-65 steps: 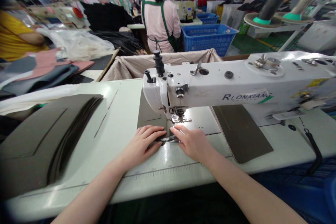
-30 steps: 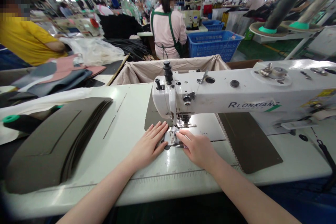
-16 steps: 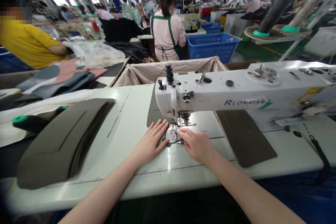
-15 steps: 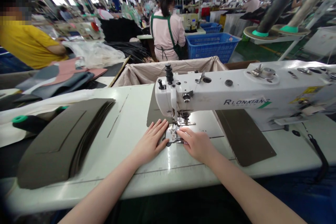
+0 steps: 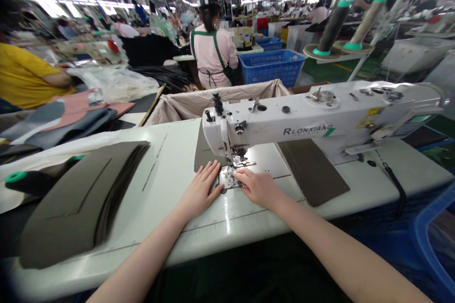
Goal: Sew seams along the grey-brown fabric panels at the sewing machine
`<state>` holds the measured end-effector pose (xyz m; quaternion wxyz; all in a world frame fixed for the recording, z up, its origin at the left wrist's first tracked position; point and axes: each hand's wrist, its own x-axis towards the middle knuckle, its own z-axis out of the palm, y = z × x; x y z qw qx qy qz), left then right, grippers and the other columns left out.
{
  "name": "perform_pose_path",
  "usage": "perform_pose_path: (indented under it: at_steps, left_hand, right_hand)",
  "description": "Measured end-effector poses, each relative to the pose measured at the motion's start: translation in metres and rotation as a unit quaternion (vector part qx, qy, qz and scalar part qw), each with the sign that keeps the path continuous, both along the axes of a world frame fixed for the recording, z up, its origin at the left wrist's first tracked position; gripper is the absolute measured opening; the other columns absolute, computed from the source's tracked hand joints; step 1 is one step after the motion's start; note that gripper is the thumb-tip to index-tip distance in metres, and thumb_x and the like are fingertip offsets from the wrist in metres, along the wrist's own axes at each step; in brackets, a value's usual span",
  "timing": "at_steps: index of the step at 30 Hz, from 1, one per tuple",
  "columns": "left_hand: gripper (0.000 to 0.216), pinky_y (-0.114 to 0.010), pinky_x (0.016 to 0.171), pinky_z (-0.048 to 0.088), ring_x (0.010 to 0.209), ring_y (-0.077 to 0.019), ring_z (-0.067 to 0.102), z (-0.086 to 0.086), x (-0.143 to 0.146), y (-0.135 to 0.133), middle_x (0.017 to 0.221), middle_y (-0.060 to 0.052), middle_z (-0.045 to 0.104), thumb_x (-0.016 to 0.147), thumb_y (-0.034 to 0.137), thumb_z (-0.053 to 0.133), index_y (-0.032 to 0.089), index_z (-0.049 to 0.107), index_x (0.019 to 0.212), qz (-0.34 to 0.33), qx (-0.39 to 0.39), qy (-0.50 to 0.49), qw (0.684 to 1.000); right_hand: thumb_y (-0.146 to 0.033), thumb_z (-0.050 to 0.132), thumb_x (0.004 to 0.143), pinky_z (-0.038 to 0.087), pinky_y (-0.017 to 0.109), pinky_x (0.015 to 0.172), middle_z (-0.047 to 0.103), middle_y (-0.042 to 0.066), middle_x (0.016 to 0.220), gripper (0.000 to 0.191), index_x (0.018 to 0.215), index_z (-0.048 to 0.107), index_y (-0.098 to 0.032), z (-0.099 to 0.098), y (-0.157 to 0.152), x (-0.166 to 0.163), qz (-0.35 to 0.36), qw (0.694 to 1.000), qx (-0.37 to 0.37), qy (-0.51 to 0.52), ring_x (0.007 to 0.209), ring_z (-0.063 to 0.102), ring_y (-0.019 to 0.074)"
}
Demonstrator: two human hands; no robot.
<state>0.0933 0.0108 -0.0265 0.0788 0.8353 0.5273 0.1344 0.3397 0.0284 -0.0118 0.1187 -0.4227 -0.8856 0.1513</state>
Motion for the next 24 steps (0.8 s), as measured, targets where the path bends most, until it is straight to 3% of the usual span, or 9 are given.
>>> perform_pose_path:
  at_steps: [5, 7, 10, 13, 15, 18, 21, 24]
  left_hand:
    - [0.067, -0.048, 0.116, 0.023, 0.144, -0.0260, 0.021, -0.002, 0.001, 0.001, 0.155, -0.013, 0.026, 0.095, 0.048, 0.040, 0.017, 0.021, 0.151, -0.002, 0.017, 0.005, 1.000]
    - [0.066, -0.047, 0.113, 0.026, 0.140, -0.0263, 0.032, 0.003, 0.002, 0.002, 0.150, -0.014, 0.037, 0.095, 0.050, 0.038, 0.017, 0.023, 0.150, 0.010, 0.024, 0.010, 1.000]
    - [0.062, -0.046, 0.100, 0.039, 0.114, -0.0266, 0.059, 0.015, -0.003, 0.003, 0.121, -0.015, 0.063, 0.097, 0.048, 0.032, 0.016, 0.025, 0.149, 0.104, 0.035, 0.032, 0.994]
    - [0.053, -0.046, 0.085, 0.045, 0.090, -0.0282, 0.065, 0.021, -0.019, -0.011, 0.095, -0.015, 0.068, 0.098, 0.041, 0.030, 0.016, 0.037, 0.144, 0.217, 0.038, 0.091, 0.971]
    - [0.047, -0.049, 0.083, 0.045, 0.097, -0.0316, 0.061, 0.020, -0.034, -0.034, 0.103, -0.017, 0.064, 0.096, 0.032, 0.034, 0.019, 0.047, 0.139, 0.258, 0.045, 0.127, 0.957]
    - [0.051, -0.054, 0.093, 0.043, 0.119, -0.0351, 0.050, 0.015, -0.056, -0.083, 0.129, -0.019, 0.051, 0.089, 0.013, 0.038, 0.023, 0.048, 0.138, 0.278, 0.038, 0.113, 0.953]
    - [0.062, -0.056, 0.105, 0.037, 0.136, -0.0342, 0.035, 0.011, -0.067, -0.127, 0.143, -0.014, 0.042, 0.082, 0.001, 0.035, 0.025, 0.046, 0.138, 0.248, -0.012, 0.064, 0.967]
    - [0.067, -0.058, 0.113, 0.027, 0.144, -0.0305, 0.022, 0.009, -0.065, -0.145, 0.151, -0.008, 0.034, 0.079, -0.003, 0.033, 0.027, 0.044, 0.138, 0.186, -0.039, 0.023, 0.982]
  right_hand:
    - [-0.024, 0.048, 0.090, 0.048, 0.033, 0.087, 0.052, 0.002, 0.139, 0.044, 0.134, 0.050, -0.029, 0.003, -0.002, -0.001, -0.003, 1.000, 0.005, 0.001, 0.109, 0.060, 0.0210]
    - [-0.023, 0.048, 0.090, 0.048, 0.032, 0.087, 0.053, 0.002, 0.138, 0.044, 0.134, 0.050, -0.029, 0.004, -0.003, -0.001, -0.003, 1.000, 0.008, 0.002, 0.108, 0.061, 0.0204]
    - [-0.022, 0.047, 0.089, 0.049, 0.032, 0.084, 0.053, 0.002, 0.137, 0.044, 0.132, 0.051, -0.029, 0.005, -0.004, 0.000, -0.006, 1.000, 0.008, 0.000, 0.104, 0.062, 0.0197]
    - [-0.022, 0.048, 0.089, 0.049, 0.031, 0.082, 0.054, 0.001, 0.136, 0.043, 0.131, 0.052, -0.029, 0.004, -0.004, 0.003, -0.007, 1.000, 0.009, 0.006, 0.105, 0.062, 0.0194]
    - [-0.021, 0.049, 0.089, 0.048, 0.031, 0.081, 0.055, 0.001, 0.135, 0.041, 0.129, 0.053, -0.028, 0.002, -0.004, 0.005, -0.006, 1.000, 0.011, 0.022, 0.106, 0.061, 0.0194]
    - [-0.021, 0.050, 0.089, 0.047, 0.029, 0.080, 0.060, 0.001, 0.127, 0.033, 0.121, 0.057, -0.027, -0.001, -0.002, 0.008, -0.015, 0.998, 0.002, 0.060, 0.105, 0.061, 0.0187]
    - [-0.023, 0.049, 0.092, 0.044, 0.027, 0.081, 0.064, 0.002, 0.116, 0.026, 0.116, 0.059, -0.024, -0.001, 0.001, 0.012, -0.036, 0.991, -0.017, 0.126, 0.100, 0.061, 0.0173]
    - [-0.032, 0.043, 0.097, 0.044, 0.026, 0.078, 0.068, 0.004, 0.100, 0.026, 0.111, 0.061, -0.020, 0.006, -0.003, 0.018, -0.078, 0.977, -0.046, 0.194, 0.089, 0.063, 0.0167]
